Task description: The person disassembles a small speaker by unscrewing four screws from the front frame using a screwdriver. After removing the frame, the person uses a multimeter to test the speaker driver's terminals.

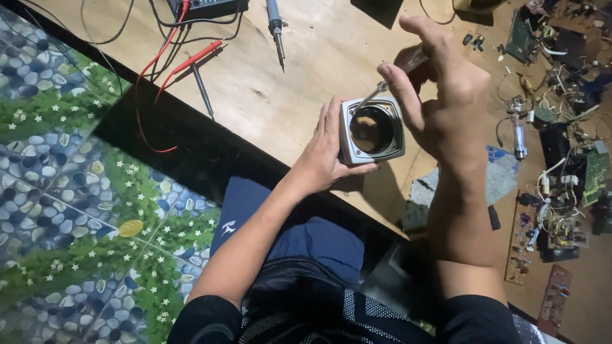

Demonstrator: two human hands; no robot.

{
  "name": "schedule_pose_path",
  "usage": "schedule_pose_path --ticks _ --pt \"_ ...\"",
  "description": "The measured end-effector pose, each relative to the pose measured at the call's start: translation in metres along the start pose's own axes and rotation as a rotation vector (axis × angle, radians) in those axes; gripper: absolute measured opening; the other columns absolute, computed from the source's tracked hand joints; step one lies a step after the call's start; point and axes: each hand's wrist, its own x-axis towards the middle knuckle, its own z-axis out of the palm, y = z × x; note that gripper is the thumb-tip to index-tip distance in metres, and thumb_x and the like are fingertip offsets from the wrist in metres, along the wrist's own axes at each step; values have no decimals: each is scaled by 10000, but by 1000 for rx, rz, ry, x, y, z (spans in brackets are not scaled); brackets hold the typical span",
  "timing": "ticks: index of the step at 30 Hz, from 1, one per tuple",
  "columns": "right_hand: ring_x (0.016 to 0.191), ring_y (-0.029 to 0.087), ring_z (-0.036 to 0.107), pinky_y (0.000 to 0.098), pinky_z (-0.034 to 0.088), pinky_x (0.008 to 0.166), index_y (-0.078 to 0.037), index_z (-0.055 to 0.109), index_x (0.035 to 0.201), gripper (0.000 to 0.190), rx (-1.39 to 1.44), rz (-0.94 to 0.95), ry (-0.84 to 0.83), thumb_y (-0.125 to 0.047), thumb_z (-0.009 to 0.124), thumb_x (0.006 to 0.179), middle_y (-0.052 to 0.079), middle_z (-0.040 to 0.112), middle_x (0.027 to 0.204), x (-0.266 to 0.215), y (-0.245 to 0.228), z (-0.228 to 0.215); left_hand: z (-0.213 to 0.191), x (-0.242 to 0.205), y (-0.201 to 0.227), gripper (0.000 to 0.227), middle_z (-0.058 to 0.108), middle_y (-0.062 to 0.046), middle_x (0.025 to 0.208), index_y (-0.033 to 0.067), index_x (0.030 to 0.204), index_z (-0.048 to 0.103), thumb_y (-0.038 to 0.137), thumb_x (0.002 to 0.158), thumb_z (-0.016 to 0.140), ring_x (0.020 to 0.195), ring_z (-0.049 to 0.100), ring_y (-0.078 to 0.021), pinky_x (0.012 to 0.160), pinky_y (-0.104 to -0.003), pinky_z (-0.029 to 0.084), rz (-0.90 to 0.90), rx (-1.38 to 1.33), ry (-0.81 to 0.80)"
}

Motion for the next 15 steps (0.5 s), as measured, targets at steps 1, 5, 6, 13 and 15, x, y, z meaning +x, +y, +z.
schedule_pose_path --ticks 1,5,6,13,15 --pt "765 220 669 314 542 678 109 550 1459 480 2 -1 0 157 842 1082 184 738 956 3 1 -3 -1 0 1 1249 352 -310 1495 -52 1562 69 417 764 907 1391 457 -440 1160 -534 432 -1 1 1" --pt "835 279 728 332 593 710 188 599 1346 386 134 -75 -194 178 799 1015 254 728 1030 18 10 -21 -2 3 3 1208 370 -280 1463 -36 1554 100 406 765 902 1376 457 -417 1171 -527 416 -2 -5 -4" --pt "866 288 730 324 591 711 211 607 1317 362 202 -116 -300 189 766 993 273 701 1093 23 12 -25 -1 2 3 1206 378 -278 1441 -35 1550 100 418 766 897 1364 462 -418 1163 -528 419 -14 -8 -1" --pt "701 271 717 339 523 540 141 693 1049 291 -130 -121 -392 -57 907 1065 198 735 846 30 16 -41 -4 3 10 1128 421 -249 1371 -32 1507 189 452 764 886 1296 505 -395 1107 -516 454 13 -15 17" --pt "647 234 603 339 453 561 86 678 1001 191 26 -144 -439 86 866 966 145 697 865 38 11 -41 -4 3 9 1150 393 -261 1406 -12 1532 138 502 786 848 1312 485 -412 1108 -548 439 8 -15 3"
